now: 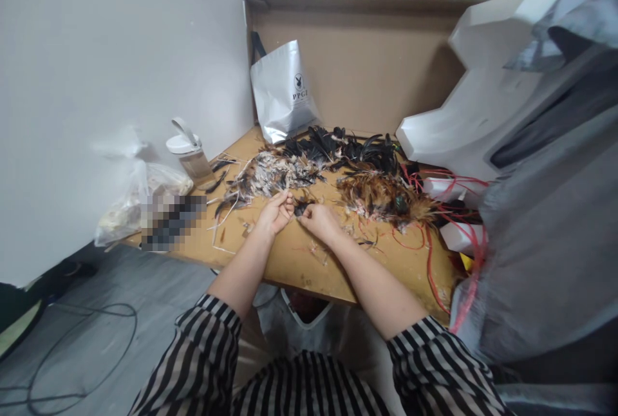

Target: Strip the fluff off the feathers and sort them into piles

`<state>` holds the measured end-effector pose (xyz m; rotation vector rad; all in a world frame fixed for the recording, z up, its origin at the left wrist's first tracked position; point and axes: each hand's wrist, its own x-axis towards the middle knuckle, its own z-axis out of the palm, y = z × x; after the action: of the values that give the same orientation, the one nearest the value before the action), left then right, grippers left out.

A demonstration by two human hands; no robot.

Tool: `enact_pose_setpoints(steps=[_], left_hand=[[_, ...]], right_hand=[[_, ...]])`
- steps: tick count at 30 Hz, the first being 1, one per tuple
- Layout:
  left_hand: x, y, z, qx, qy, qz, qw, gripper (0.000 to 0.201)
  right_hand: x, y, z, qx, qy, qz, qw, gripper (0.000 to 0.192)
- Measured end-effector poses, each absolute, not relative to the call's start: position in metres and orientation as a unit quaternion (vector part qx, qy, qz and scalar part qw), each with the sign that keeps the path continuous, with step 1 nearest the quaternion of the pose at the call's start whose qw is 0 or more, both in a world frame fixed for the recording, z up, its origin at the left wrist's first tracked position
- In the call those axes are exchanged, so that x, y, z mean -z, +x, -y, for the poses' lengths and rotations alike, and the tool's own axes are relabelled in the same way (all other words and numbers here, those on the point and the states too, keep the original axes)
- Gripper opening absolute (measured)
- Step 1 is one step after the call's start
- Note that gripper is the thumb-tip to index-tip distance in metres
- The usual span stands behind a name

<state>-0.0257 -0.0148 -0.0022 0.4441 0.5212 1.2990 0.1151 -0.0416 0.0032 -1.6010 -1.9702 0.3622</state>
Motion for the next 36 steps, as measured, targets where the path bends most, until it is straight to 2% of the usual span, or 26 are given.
enact_pose_setpoints(steps=[4, 10, 15, 19, 25, 36], left_hand=[[0.002, -0.026, 0.015, -0.595, 0.200, -0.233, 0.743, 0.005], [0.002, -0.026, 0.015, -0.593, 0.205, -0.218, 0.747, 0.005], [0.002, -0.025, 0.016, -0.580, 0.222, -0.236, 0.747, 0.003], [0.004, -0.021, 0.018, -0.557, 0.271, -0.256, 0.742, 0.003], [0.006, -0.016, 0.019, -0.540, 0.346, -0.281, 0.714, 0.011], [0.007, -0.012, 0.020, -0.536, 0.380, -0.295, 0.694, 0.017]], right_hand=[[0.000, 0.122, 0.034, -0.188, -0.605, 0.698, 0.334, 0.012], [-0.001, 0.140, 0.021, -0.412, -0.561, 0.538, 0.475, 0.023], [-0.010, 0.142, 0.024, -0.568, -0.506, 0.435, 0.482, 0.028], [-0.013, 0.138, 0.027, -0.639, -0.438, 0.404, 0.486, 0.032], [-0.010, 0.125, 0.032, -0.634, -0.402, 0.415, 0.514, 0.032], [0.000, 0.116, 0.032, -0.455, -0.461, 0.567, 0.510, 0.028]])
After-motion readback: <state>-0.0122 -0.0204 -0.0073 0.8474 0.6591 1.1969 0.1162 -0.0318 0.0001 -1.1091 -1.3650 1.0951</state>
